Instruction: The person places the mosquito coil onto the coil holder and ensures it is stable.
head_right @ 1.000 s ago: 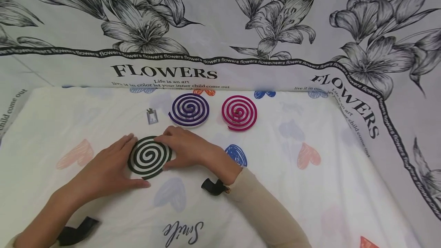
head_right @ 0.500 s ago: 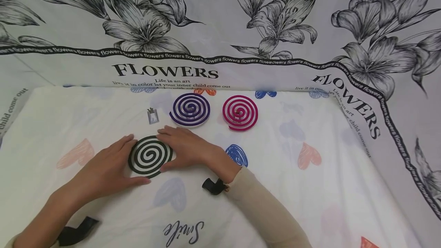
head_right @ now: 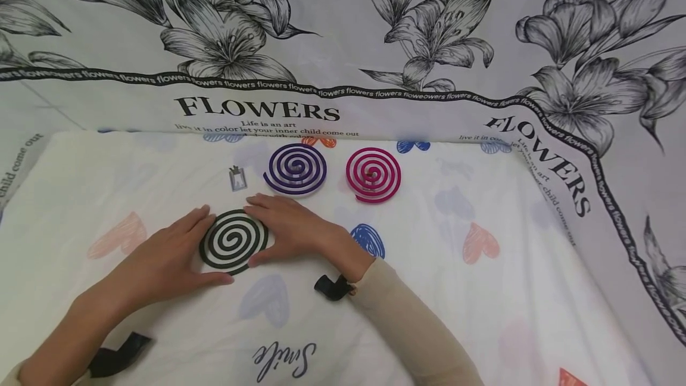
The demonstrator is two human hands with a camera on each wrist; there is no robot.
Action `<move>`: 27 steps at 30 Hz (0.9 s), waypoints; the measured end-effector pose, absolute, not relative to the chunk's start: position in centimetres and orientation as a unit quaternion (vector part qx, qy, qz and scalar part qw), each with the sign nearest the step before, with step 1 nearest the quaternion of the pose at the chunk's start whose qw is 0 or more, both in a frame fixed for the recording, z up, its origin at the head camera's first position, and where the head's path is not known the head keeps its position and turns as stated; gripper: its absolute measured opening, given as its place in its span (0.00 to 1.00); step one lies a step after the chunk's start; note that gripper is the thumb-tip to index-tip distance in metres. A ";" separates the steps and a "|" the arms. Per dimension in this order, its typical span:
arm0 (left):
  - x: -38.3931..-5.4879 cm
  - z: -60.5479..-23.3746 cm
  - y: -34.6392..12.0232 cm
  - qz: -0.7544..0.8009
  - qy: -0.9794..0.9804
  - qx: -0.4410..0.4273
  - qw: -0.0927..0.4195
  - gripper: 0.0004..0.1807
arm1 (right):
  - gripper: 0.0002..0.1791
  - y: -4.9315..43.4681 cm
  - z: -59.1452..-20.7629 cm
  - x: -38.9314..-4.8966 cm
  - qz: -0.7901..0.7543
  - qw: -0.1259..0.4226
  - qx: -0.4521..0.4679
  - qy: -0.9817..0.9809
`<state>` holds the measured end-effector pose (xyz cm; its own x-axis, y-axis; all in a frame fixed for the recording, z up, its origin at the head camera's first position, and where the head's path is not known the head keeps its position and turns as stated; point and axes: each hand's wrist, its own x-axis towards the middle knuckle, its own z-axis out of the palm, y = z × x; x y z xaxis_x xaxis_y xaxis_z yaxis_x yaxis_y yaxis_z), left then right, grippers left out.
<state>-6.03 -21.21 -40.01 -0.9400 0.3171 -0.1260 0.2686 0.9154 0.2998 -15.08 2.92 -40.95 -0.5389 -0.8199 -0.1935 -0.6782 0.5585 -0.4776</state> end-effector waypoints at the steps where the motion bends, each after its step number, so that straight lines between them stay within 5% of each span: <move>1: -6.1 -40.0 -21.2 0.140 0.975 0.151 0.086 0.65 | 0.53 3.0 -40.9 -15.1 -0.175 0.202 -0.434 0.860; 27: -6.2 -39.9 -20.9 0.127 0.975 0.170 0.064 0.66 | 0.58 3.4 -41.0 -15.1 -0.176 0.201 -0.426 0.865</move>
